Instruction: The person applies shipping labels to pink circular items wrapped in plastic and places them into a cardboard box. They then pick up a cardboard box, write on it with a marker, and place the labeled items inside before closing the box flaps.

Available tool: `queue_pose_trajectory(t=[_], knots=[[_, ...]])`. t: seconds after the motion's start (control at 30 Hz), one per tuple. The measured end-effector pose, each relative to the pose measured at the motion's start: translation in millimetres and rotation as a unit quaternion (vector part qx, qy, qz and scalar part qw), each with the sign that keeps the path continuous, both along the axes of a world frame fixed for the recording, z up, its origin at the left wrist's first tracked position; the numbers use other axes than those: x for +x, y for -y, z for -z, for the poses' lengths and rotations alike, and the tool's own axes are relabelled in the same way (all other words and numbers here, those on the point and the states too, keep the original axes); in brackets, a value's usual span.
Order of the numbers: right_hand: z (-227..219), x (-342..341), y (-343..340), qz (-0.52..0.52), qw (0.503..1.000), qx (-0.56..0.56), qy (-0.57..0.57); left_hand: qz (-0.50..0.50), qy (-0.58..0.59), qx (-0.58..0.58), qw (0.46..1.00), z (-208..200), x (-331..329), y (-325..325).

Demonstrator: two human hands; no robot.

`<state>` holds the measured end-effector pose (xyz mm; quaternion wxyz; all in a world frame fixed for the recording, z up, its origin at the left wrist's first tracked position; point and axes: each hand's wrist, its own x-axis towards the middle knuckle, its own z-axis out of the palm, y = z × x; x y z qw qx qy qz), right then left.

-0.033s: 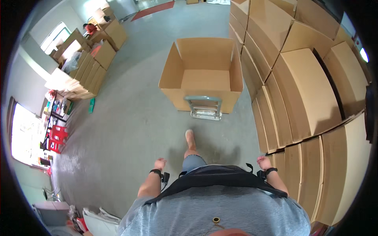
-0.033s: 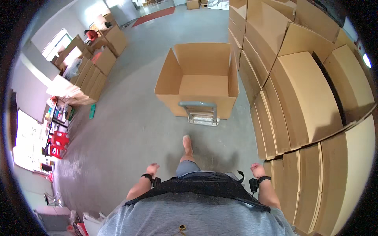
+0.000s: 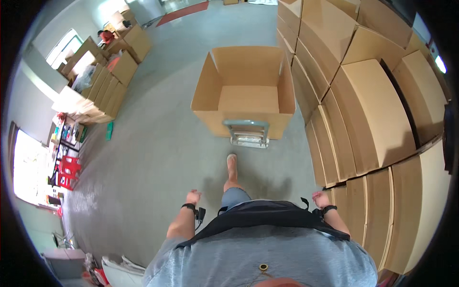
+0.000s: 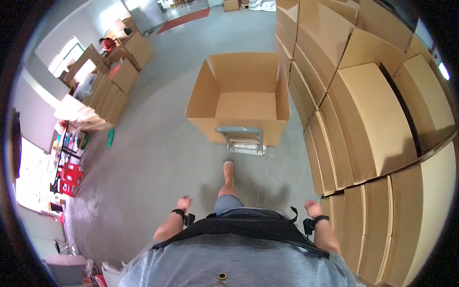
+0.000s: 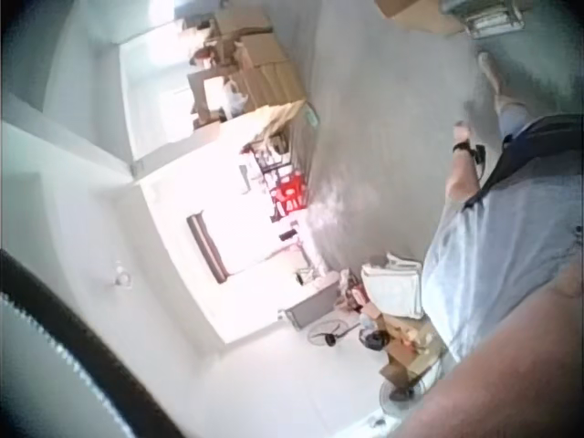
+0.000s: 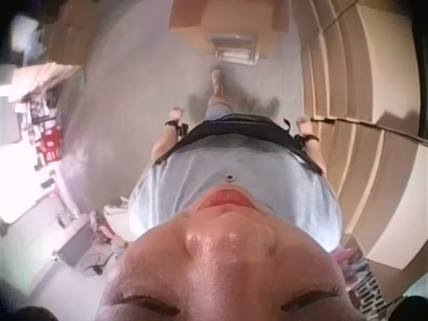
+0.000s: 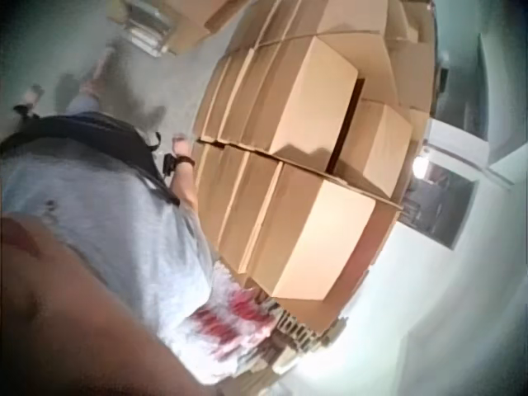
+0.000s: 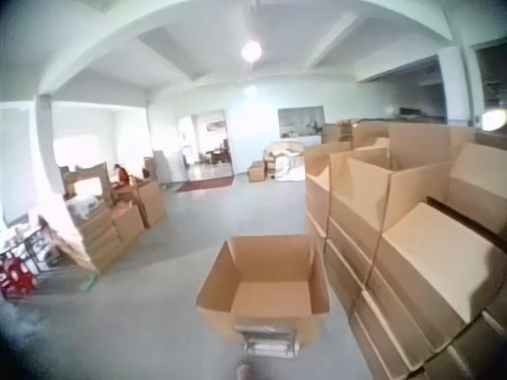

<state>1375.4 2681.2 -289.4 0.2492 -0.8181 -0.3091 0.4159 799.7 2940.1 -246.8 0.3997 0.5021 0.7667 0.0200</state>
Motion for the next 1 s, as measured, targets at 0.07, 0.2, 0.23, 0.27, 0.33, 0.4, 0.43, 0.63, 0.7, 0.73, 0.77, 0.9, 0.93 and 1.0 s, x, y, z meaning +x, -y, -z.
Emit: queue_pose_trajectory(t=[0.07, 0.2, 0.23, 0.27, 0.33, 0.4, 0.43, 0.63, 0.7, 0.73, 0.77, 0.9, 0.93, 1.0], knots=[[-0.4, -11.0, -22.6, -0.038, 0.993, -0.078, 0.079, 0.027, -0.046, 0.024, 0.998, 7.1, 8.2, -81.9], [60.6, 3.3, 2.1, -0.237, 0.916, -0.296, 0.13, 0.14, -0.132, 0.095, 0.977, -2.3, 77.1, -250.8], [72.3, -0.1, 18.8, -0.327, 0.867, -0.338, 0.164, 0.157, -0.126, 0.087, 0.976, -6.8, 103.2, -280.3], [79.0, -4.3, 34.7, -0.392, 0.82, -0.373, 0.188, 0.209, -0.104, 0.099, 0.967, -9.4, 127.2, -310.4], [60.4, -37.0, -4.5, -0.296, 0.876, -0.35, 0.154, 0.296, -0.102, 0.128, 0.941, -19.6, 155.6, -363.1], [-32.5, -77.3, -97.7, -0.052, 0.979, -0.191, 0.045, 0.379, -0.143, 0.187, 0.895, -18.8, 168.5, -401.8], [-77.6, -89.7, -136.9, 0.056, 0.981, -0.183, 0.024, 0.423, -0.141, 0.215, 0.869, -10.7, 180.6, -415.0], [-147.5, -149.1, -190.3, 0.275, 0.956, -0.103, -0.007, 0.63, -0.19, -0.023, 0.753, 46.5, 227.2, -440.6], [-150.5, -172.4, -174.5, 0.261, 0.948, -0.179, -0.007, 0.575, -0.105, -0.018, 0.811, 69.8, 218.1, -446.0], [-163.0, -187.4, -170.8, 0.27, 0.937, -0.219, -0.027, 0.593, -0.09, 0.007, 0.8, 53.1, 218.9, -446.8], [-179.3, -201.1, -167.2, 0.21, 0.955, -0.21, 0.019, 0.607, -0.076, 0.033, 0.791, 35.1, 216.1, -446.4], [-66.7, -285.9, -17.6, 0.202, 0.96, -0.191, 0.03, 0.639, -0.063, 0.139, 0.754, 7.2, 217.7, -472.6], [-52.0, -307.5, -2.6, 0.162, 0.959, -0.226, 0.052, 0.649, -0.064, 0.167, 0.739, -15.1, 225.9, -487.0], [-18.0, -329.8, -3.6, 0.077, 0.952, -0.275, 0.109, 0.656, -0.107, 0.206, 0.718, -59.1, 245.4, -533.4]])
